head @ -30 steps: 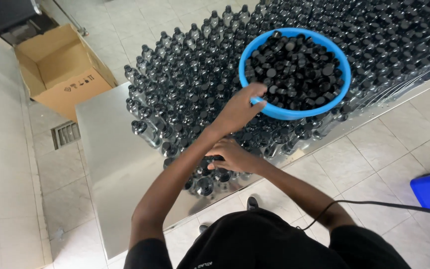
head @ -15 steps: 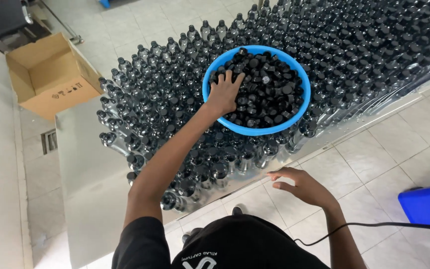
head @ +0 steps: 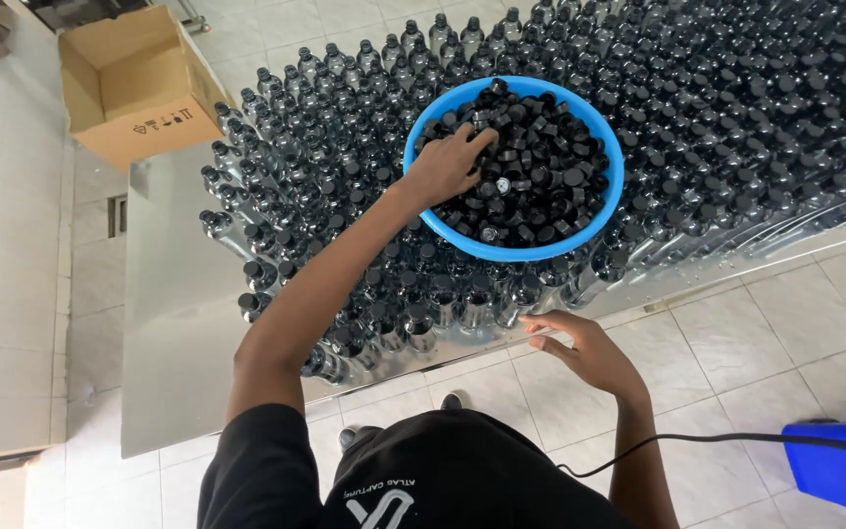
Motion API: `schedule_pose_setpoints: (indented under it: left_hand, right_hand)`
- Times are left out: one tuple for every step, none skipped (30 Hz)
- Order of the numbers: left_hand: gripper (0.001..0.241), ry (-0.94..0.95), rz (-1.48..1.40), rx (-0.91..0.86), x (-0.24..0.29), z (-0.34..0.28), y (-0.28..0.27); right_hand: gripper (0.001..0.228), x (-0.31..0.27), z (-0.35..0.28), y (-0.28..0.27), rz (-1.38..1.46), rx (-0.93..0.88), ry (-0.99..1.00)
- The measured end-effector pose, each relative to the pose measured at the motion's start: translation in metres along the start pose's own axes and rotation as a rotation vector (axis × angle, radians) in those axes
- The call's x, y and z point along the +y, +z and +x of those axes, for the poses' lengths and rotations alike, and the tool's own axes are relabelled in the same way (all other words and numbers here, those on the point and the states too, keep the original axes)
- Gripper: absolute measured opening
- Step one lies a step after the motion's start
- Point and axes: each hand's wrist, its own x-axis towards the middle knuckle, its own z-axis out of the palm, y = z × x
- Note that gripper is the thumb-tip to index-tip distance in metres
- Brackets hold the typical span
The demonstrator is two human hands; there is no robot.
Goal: Placing plastic caps onto the tops of empty plastic bottles on a production table.
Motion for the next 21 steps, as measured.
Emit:
schedule_pose_setpoints:
  left_hand:
    - [0.06, -0.001, 0.003, -0.002, -0.002, 0.0, -0.003]
    - [0.06, -0.017, -0.076, 0.042, -0.004, 0.0, -0.007]
    - [0.059, -0.031, -0.154, 0.085, -0.006, 0.0, -0.01]
    - [0.059, -0.031, -0.152, 0.083, -0.004, -0.003, -0.021]
    - [0.054, -0.074, -0.39, 0.104, -0.002, -0.006, -0.031]
    - [0.05, -0.118, -0.627, 0.125, 0.001, -0.008, -0.042]
    - [0.05, -0.118, -0.628, 0.125, 0.0, -0.006, -0.043]
    - [0.053, -0.198, -0.817, 0.115, 0.0, -0.004, -0.043]
    - [0.061, -0.279, -1.005, 0.106, -0.001, -0.002, -0.045]
    - [0.061, -0.281, -1.005, 0.11, 0.004, -0.003, -0.055]
    - [0.049, -0.34, -1.298, 0.09, 0.01, -0.005, -0.065]
    - [0.037, -0.397, -1.592, 0.067, 0.015, -0.007, -0.074]
    - [0.037, -0.402, -1.593, 0.071, 0.018, -0.011, -0.078]
    - [0.046, -0.479, -1.734, 0.014, 0.022, -0.014, -0.083]
    - [0.056, -0.557, -1.873, -0.05, 0.025, -0.017, -0.087]
    - [0.056, -0.561, -1.874, -0.05, 0.026, -0.017, -0.084]
    - [0.056, -0.563, -1.947, -0.084, 0.028, -0.017, -0.08]
    - [0.056, -0.564, -2.019, -0.118, 0.03, -0.017, -0.076]
    - [0.056, -0.562, -2.02, -0.12, 0.034, -0.016, -0.072]
    - [0.057, -0.563, -2.049, -0.131, 0.037, -0.015, -0.069]
    - [0.058, -0.565, -2.078, -0.137, 0.04, -0.015, -0.067]
  right_hand:
    - [0.048, 0.0, 0.0, -0.002, 0.002, -0.001, -0.002]
    - [0.047, 0.0, 0.0, -0.004, 0.003, 0.019, -0.007]
    - [0.045, -0.001, -0.001, -0.005, 0.005, 0.041, -0.012]
    - [0.045, 0.003, -0.001, -0.006, 0.007, 0.041, -0.013]
    - [0.045, 0.007, -0.001, -0.007, 0.012, 0.06, -0.009]
    - [0.044, 0.011, -0.001, -0.007, 0.017, 0.079, -0.005]
    - [0.044, 0.018, 0.002, -0.008, 0.017, 0.078, -0.004]
    - [0.047, 0.024, 0.005, -0.008, -0.001, 0.092, 0.037]
    - [0.049, 0.03, 0.01, -0.01, -0.021, 0.103, 0.076]
    - [0.049, 0.036, 0.014, -0.012, -0.024, 0.101, 0.073]
    - [0.049, 0.041, 0.017, -0.014, -0.081, 0.152, -0.021]
    - [0.049, 0.047, 0.021, -0.016, -0.138, 0.203, -0.117]
    - [0.049, 0.036, 0.025, -0.021, -0.139, 0.197, -0.117]
    - [0.049, 0.025, 0.03, -0.026, -0.112, 0.299, -0.166]
    - [0.049, 0.014, 0.033, -0.03, -0.083, 0.404, -0.213]
    - [0.049, 0.004, 0.047, -0.039, -0.082, 0.401, -0.212]
    - [0.044, -0.006, 0.059, -0.047, -0.126, 0.512, -0.395]
    - [0.04, -0.016, 0.071, -0.056, -0.172, 0.621, -0.581]
    - [0.04, -0.024, 0.088, -0.065, -0.173, 0.623, -0.579]
    - [0.037, -0.033, 0.104, -0.074, -0.27, 0.607, -0.657]
    - [0.038, -0.043, 0.121, -0.083, -0.368, 0.585, -0.736]
